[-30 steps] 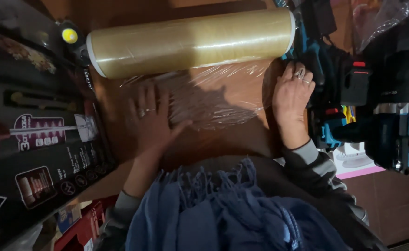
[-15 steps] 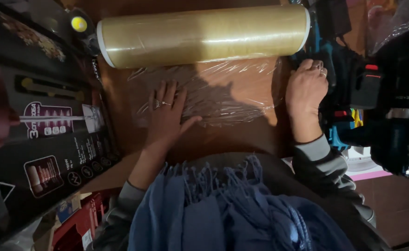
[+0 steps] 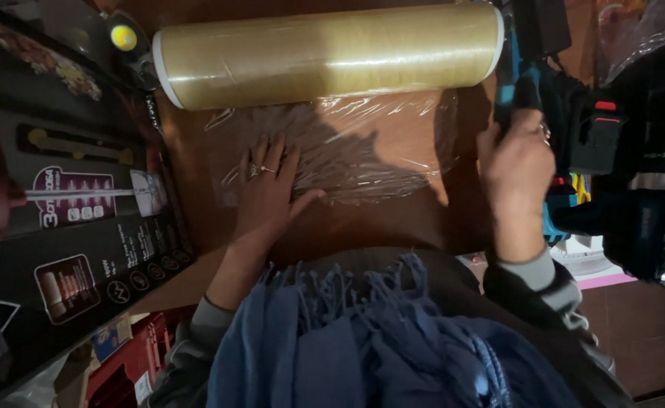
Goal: Wrapping a utility knife or tool handle in plastic wrap and then cutting the wrap with scissors.
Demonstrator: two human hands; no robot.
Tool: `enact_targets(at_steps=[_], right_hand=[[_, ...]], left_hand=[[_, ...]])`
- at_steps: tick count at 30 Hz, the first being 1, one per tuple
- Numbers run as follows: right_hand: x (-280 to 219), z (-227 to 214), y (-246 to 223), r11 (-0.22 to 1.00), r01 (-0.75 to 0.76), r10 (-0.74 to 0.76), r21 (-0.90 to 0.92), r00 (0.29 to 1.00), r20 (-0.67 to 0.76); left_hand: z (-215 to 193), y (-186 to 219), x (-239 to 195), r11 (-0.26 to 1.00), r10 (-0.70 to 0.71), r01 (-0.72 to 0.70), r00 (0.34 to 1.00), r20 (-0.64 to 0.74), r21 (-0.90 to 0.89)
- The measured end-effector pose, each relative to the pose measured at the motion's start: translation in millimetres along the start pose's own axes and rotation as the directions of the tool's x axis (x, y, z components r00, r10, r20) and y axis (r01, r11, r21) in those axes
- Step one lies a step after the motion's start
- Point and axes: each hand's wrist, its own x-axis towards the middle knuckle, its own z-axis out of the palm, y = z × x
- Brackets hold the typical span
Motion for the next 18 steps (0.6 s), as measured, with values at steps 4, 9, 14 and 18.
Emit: enact_targets(at_steps=[4,9,14,18], right_hand=[[-12,-50,-23,0.989,0.086,-0.082,0.124,0.996,-0.041],[-2,-69,-72,0.879,0.408,-0.419,0.247,0.908,-0.012],[-3,-15,-95,0.819,0.447,-0.573,0.360,0.668,0.474],[-6,12,-110,0.514,0.755,-0.815,0.407,0.578,-0.042]], left_hand=[[0,-3,-3,1.000,-0.002,0.001,1.000,-0.015,-0.013],[-15,3,-1,0.995,-0.007,0.002,0.999,-0.049,-0.103],[-16,7,-3,0.911,-0.102,0.084,0.995,-0.024,-0.403],[-3,3,-4,0.936,-0.099,0.057,0.990,-0.104,-0.348]])
